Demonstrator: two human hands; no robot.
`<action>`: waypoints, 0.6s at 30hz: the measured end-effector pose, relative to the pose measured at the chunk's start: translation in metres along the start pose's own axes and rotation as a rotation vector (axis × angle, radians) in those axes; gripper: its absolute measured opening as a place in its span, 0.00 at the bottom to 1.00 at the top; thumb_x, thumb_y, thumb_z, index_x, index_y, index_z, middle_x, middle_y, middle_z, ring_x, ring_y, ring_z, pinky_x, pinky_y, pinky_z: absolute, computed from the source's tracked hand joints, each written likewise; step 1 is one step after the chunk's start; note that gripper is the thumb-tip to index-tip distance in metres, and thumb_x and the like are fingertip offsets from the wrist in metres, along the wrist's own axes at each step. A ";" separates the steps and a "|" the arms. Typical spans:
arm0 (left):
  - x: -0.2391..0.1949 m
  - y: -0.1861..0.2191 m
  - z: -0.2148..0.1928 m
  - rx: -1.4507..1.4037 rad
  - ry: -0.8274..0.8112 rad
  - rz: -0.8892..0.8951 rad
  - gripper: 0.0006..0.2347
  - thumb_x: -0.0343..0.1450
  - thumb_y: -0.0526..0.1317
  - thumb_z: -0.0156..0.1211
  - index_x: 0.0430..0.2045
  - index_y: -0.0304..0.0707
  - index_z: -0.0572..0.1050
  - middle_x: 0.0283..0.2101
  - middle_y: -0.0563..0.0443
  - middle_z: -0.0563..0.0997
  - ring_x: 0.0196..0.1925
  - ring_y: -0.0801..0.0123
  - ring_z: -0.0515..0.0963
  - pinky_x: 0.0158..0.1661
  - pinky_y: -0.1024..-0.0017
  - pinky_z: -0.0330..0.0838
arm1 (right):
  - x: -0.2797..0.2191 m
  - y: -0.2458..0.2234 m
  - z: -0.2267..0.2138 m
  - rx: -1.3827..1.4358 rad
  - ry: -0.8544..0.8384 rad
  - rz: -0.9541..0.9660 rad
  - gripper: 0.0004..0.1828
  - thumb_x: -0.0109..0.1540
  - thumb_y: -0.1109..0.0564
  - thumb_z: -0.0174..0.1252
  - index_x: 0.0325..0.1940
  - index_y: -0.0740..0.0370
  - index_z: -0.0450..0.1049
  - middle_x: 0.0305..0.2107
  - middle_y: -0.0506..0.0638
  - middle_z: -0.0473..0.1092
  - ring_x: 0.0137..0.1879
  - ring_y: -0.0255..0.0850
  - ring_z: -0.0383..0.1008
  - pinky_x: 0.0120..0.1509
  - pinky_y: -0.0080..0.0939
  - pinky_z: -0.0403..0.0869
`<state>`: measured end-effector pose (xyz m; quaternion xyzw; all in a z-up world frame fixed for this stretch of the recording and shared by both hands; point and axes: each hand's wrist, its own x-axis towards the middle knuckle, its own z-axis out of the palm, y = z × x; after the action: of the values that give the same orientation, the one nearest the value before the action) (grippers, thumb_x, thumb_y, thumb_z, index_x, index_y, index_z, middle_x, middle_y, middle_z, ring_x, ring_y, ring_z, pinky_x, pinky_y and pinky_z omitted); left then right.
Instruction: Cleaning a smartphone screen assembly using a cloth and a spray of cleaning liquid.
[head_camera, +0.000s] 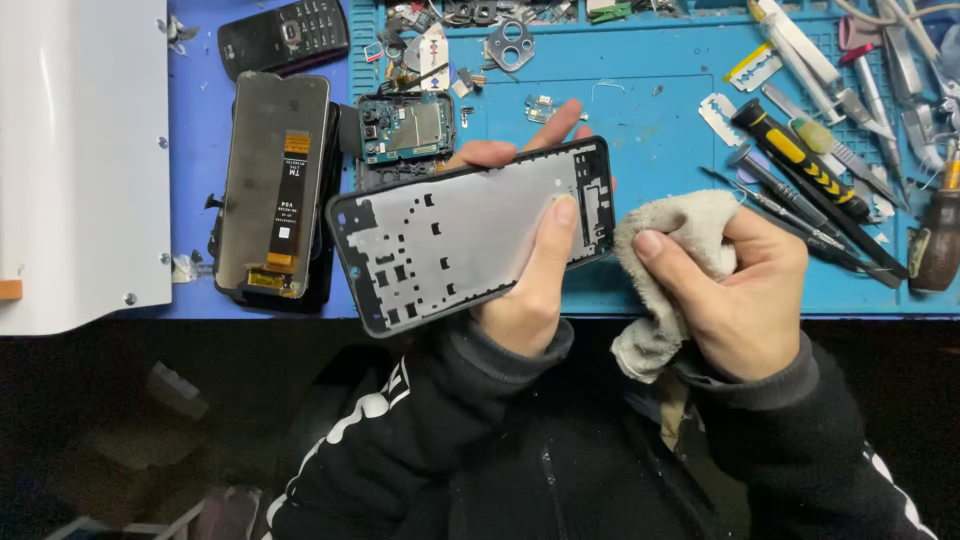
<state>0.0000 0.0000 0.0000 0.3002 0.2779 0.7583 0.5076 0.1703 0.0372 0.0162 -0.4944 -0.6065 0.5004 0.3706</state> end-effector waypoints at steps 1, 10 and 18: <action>-0.001 -0.002 0.000 0.047 -0.014 0.044 0.15 0.82 0.23 0.48 0.58 0.41 0.56 0.70 0.29 0.64 0.63 0.58 0.74 0.64 0.62 0.74 | 0.000 0.001 0.002 -0.008 -0.005 -0.005 0.08 0.65 0.64 0.65 0.48 0.69 0.78 0.38 0.47 0.78 0.41 0.29 0.75 0.46 0.29 0.75; -0.007 -0.007 0.004 0.001 -0.007 0.181 0.15 0.82 0.22 0.51 0.57 0.41 0.59 0.65 0.28 0.66 0.65 0.58 0.72 0.66 0.62 0.72 | -0.008 0.000 0.003 -0.033 0.064 -0.150 0.05 0.70 0.65 0.64 0.49 0.69 0.76 0.39 0.47 0.77 0.42 0.28 0.74 0.47 0.28 0.73; -0.011 -0.005 0.004 0.117 0.029 0.193 0.14 0.83 0.23 0.50 0.58 0.40 0.59 0.65 0.30 0.67 0.67 0.59 0.71 0.67 0.67 0.67 | -0.011 -0.007 0.009 -0.031 0.037 -0.097 0.07 0.67 0.65 0.66 0.48 0.68 0.78 0.39 0.46 0.76 0.43 0.28 0.74 0.47 0.29 0.73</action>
<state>0.0097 -0.0083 -0.0030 0.3437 0.2989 0.7903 0.4098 0.1632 0.0240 0.0215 -0.4792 -0.6305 0.4632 0.3979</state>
